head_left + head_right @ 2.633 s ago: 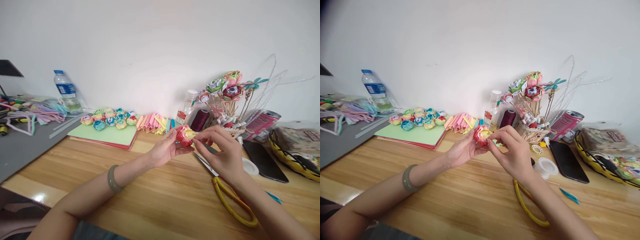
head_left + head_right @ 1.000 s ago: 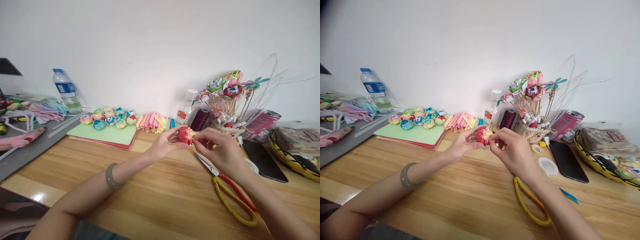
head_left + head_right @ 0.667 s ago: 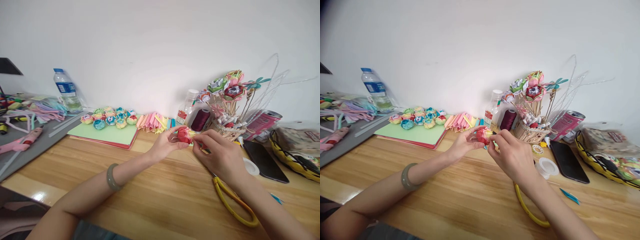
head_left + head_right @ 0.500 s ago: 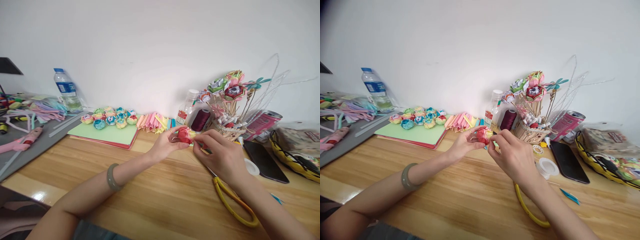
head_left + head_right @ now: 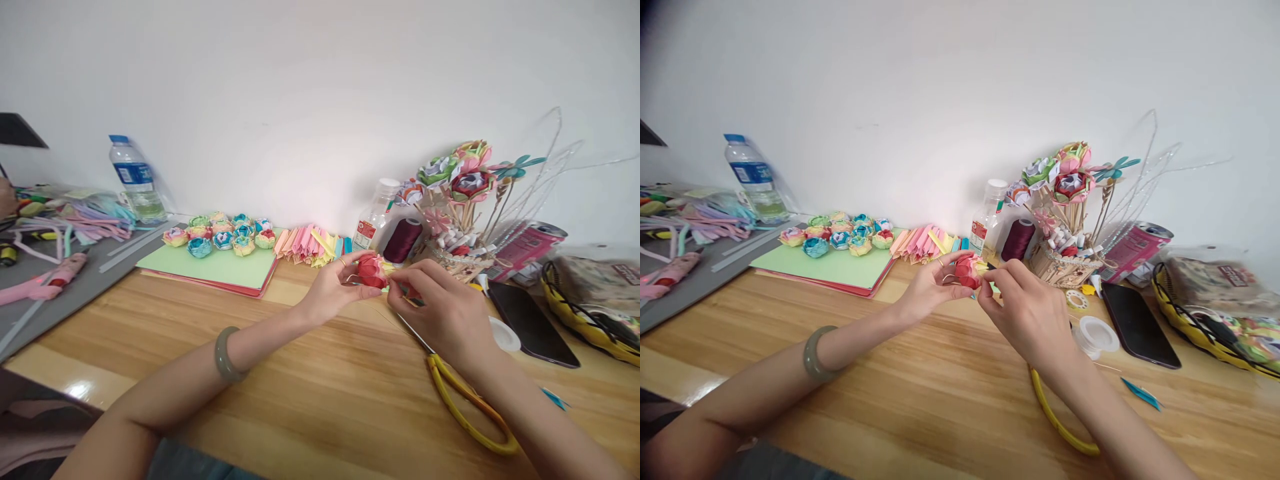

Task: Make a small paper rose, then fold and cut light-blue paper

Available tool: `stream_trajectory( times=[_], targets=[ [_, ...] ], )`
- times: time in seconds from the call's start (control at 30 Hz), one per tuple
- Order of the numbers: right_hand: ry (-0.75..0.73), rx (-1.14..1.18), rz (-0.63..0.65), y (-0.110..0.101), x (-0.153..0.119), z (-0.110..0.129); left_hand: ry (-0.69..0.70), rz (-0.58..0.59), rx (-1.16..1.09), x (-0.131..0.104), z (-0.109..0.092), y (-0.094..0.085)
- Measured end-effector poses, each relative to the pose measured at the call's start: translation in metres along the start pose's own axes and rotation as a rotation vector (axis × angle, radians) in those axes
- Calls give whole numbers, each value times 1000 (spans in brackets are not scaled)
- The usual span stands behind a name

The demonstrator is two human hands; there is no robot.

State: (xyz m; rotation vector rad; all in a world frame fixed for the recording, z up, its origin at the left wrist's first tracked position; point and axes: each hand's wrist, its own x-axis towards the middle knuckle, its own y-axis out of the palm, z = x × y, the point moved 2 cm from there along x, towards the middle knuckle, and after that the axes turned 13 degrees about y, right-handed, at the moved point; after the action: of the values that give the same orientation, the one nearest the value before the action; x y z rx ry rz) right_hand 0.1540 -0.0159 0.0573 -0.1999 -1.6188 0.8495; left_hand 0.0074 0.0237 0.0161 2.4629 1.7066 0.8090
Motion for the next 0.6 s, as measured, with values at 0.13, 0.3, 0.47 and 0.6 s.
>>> stream_trajectory(
  times=[0.13, 0.3, 0.47, 0.6],
  targets=[
    [-24, -72, -57, 1, -2, 2, 20, -9, -8, 0, 1, 0],
    [113, 155, 46, -2, 1, 0, 19, -25, 29, 0, 1, -2],
    [401, 505, 385, -1, 11, -10, 15, -23, 49, 0, -2, -1],
    [544, 683, 556, 0, 17, -16, 27, -38, 68, 0, -3, -2]
  ],
)
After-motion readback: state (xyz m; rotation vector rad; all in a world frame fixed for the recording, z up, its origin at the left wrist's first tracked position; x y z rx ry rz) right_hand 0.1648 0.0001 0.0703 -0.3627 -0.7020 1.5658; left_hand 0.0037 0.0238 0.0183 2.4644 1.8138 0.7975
